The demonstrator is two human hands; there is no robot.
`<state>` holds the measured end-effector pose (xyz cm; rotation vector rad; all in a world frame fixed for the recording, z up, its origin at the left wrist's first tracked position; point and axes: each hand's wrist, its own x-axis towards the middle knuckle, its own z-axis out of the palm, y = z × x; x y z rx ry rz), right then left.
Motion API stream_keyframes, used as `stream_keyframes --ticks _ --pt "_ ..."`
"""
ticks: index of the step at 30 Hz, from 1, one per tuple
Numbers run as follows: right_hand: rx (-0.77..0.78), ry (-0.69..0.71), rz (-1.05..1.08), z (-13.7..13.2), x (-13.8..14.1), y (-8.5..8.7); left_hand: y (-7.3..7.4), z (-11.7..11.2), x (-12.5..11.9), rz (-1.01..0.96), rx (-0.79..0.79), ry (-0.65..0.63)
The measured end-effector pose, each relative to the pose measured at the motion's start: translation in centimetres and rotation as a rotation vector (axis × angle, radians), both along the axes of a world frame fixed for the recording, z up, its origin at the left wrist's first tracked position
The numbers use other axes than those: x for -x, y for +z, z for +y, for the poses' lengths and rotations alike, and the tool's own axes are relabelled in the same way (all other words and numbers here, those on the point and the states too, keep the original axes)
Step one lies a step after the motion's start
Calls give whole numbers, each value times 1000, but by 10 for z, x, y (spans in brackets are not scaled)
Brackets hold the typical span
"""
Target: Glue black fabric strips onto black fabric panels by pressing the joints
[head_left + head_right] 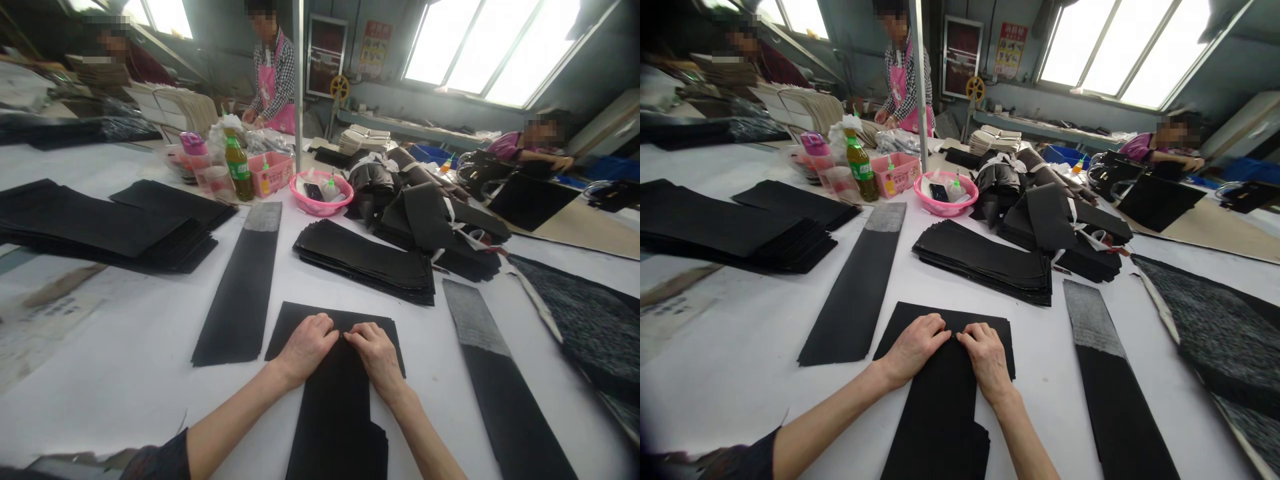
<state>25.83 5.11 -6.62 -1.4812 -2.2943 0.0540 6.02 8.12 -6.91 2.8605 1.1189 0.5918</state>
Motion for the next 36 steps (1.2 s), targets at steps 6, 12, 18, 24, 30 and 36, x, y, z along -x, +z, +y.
stream_keyframes --ticks 6,12,18,24,30,36 --pt "14 27 -31 -2 0 0 -6 0 1 14 -59 -42" --pt "18 27 -54 -4 1 -2 -7 0 1 70 -53 -49" --pt "18 28 -61 -5 0 -4 -7 0 1 91 -78 -76" --pt "-11 43 -60 -6 1 -8 -9 1 -2 138 -141 -102" --pt "-12 64 -63 -5 1 -8 -6 0 -4 198 -182 -116" --pt "-26 90 -55 -5 -9 -7 -4 -2 -3 221 -173 -111"
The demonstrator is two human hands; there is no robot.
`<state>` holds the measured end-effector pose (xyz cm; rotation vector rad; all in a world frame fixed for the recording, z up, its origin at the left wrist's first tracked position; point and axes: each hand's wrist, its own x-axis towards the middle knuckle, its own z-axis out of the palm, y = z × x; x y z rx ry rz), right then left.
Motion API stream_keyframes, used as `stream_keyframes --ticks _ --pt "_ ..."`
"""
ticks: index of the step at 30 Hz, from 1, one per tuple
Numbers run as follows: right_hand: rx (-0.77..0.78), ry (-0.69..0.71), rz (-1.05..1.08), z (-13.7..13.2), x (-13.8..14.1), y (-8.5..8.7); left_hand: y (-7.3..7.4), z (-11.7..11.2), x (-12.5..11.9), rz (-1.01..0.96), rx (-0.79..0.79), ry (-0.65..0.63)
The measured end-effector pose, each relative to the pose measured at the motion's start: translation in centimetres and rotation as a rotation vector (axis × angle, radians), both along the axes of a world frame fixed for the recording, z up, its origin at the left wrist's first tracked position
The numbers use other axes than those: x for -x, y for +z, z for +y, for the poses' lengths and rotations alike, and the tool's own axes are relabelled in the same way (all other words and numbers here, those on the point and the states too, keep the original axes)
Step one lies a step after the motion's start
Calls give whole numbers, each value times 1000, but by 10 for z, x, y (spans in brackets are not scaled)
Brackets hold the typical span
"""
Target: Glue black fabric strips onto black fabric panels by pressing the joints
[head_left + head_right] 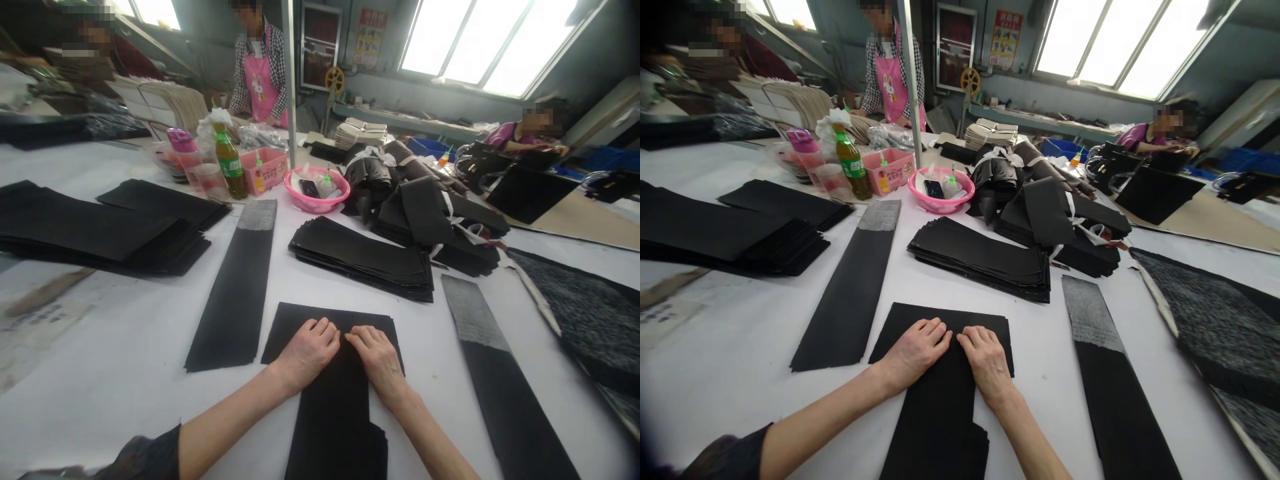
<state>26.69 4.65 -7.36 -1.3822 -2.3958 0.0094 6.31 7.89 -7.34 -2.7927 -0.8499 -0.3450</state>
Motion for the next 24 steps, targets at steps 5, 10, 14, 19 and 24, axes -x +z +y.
stream_keyframes --ticks 5,10,14,19,24 --pt "-9 3 -3 0 -6 -1 -1 -1 1 2 7 8" --pt "-34 6 -18 0 -3 3 -2 0 0 -17 3 18" --pt "-53 3 -31 -2 2 2 -1 0 -1 -9 28 7" --pt "-61 17 -47 -3 0 4 1 0 -3 28 24 0" --pt "-59 46 -56 0 -13 6 2 -1 -4 58 25 -8"
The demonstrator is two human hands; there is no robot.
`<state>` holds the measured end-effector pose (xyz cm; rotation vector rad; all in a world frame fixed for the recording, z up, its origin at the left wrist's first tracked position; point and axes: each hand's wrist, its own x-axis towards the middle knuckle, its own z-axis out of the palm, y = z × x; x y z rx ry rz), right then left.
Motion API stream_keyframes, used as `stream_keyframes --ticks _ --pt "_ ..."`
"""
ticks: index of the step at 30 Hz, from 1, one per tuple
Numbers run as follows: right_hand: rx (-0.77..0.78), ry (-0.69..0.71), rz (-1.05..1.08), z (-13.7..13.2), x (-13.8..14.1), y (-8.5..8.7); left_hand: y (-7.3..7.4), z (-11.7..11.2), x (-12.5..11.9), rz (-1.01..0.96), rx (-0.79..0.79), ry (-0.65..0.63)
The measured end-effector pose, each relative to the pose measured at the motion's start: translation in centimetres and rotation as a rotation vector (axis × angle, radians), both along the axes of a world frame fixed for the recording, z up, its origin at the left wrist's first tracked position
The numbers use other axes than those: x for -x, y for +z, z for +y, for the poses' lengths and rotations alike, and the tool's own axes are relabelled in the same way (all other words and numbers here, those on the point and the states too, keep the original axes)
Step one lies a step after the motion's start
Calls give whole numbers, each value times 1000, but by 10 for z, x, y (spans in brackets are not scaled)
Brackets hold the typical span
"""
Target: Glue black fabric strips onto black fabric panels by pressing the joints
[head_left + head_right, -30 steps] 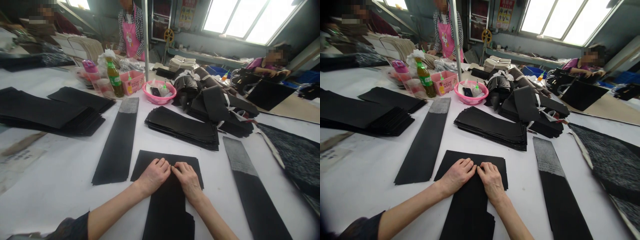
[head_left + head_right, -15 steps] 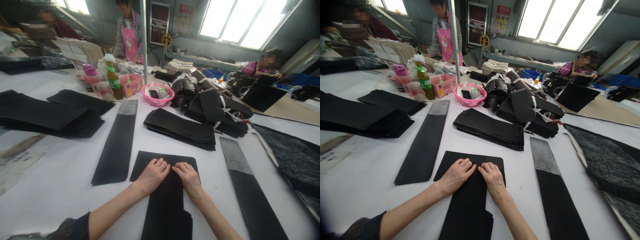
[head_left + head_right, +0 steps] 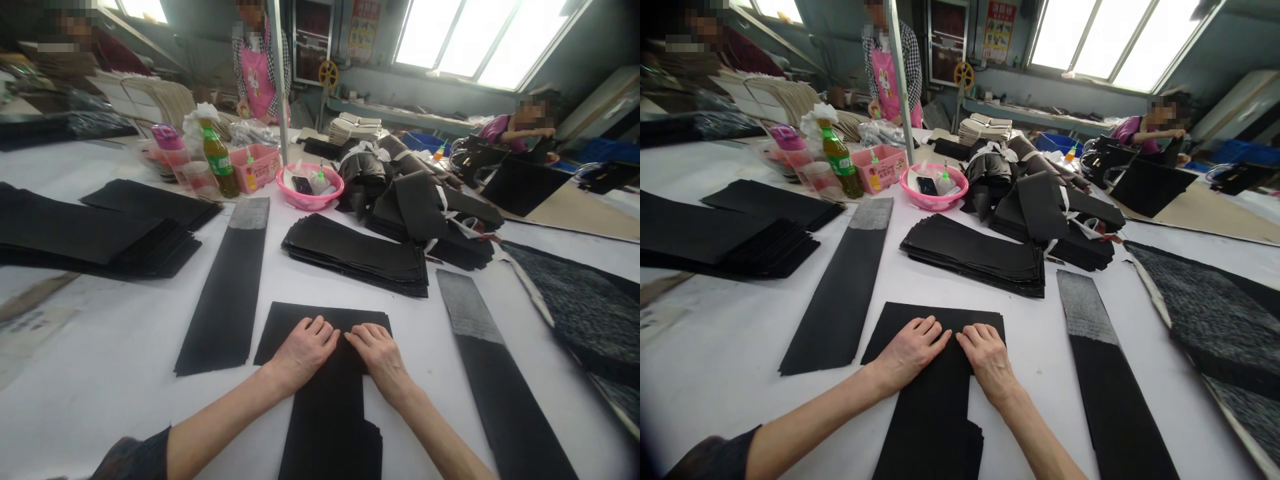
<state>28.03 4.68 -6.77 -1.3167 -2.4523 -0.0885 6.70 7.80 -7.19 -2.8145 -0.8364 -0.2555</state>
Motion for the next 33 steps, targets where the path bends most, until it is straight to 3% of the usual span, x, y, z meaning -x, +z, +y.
stream_keyframes --ticks 20,33 --pt "40 -37 79 4 -20 -10 2 2 -4 35 41 15" --pt "39 6 48 2 -19 -6 7 4 -9 75 72 5"
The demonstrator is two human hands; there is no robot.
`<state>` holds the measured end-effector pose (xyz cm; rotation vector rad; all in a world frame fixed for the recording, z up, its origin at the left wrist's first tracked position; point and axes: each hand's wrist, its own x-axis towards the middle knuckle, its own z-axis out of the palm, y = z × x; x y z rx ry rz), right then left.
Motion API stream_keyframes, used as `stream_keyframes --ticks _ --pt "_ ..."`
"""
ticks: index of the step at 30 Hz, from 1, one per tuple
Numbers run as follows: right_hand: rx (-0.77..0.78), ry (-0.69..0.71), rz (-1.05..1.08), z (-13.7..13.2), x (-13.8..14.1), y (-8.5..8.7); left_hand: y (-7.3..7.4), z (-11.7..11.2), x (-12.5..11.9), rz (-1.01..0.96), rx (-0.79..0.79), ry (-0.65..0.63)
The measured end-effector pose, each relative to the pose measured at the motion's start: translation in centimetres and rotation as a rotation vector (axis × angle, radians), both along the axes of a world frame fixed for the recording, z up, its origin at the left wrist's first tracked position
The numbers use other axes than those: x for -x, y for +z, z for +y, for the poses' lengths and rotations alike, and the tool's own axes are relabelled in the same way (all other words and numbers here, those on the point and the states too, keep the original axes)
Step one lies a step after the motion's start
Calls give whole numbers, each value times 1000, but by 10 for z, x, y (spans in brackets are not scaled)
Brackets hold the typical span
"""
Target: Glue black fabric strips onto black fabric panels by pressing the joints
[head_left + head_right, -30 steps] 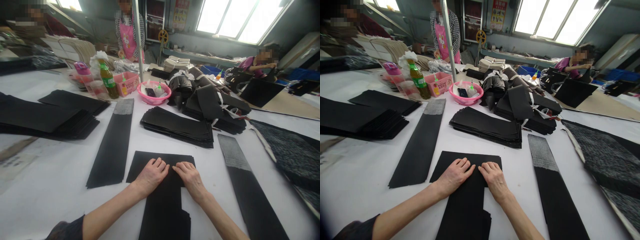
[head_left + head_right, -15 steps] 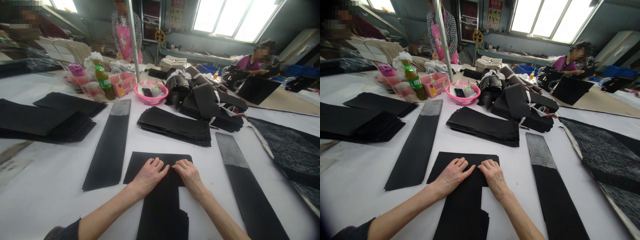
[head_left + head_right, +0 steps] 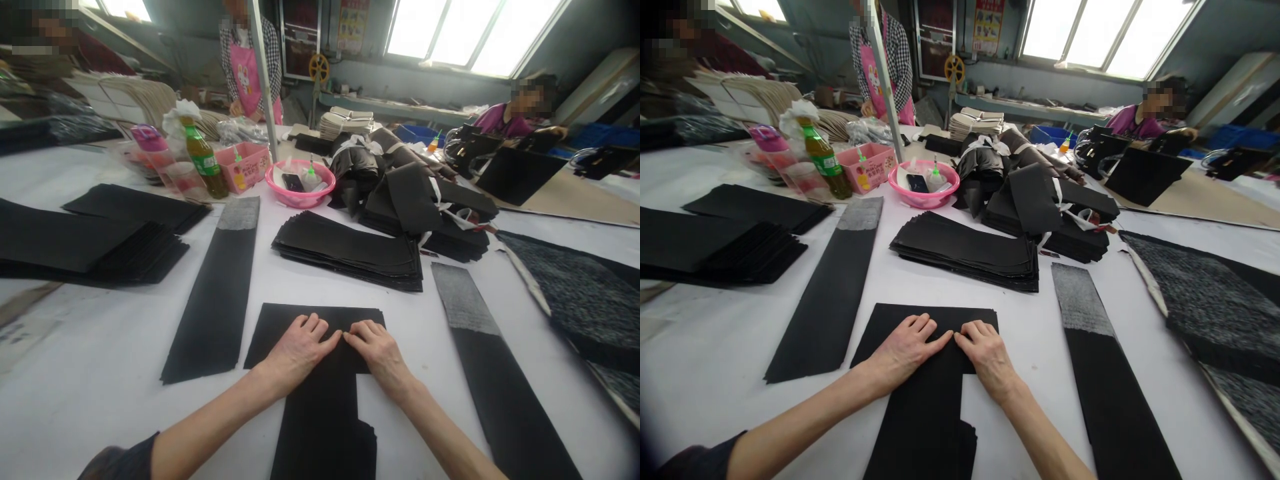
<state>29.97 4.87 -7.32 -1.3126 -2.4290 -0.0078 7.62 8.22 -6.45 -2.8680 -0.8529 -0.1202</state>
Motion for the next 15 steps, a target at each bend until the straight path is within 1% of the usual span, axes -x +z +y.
stream_keyframes --ticks 5,9,15 --pt "2 -29 10 0 1 4 2 0 -2 20 0 -6" --pt "18 -42 35 -1 -7 2 4 0 -1 20 -12 -10" --pt "28 -44 47 -3 -14 1 3 1 -3 22 -10 2"
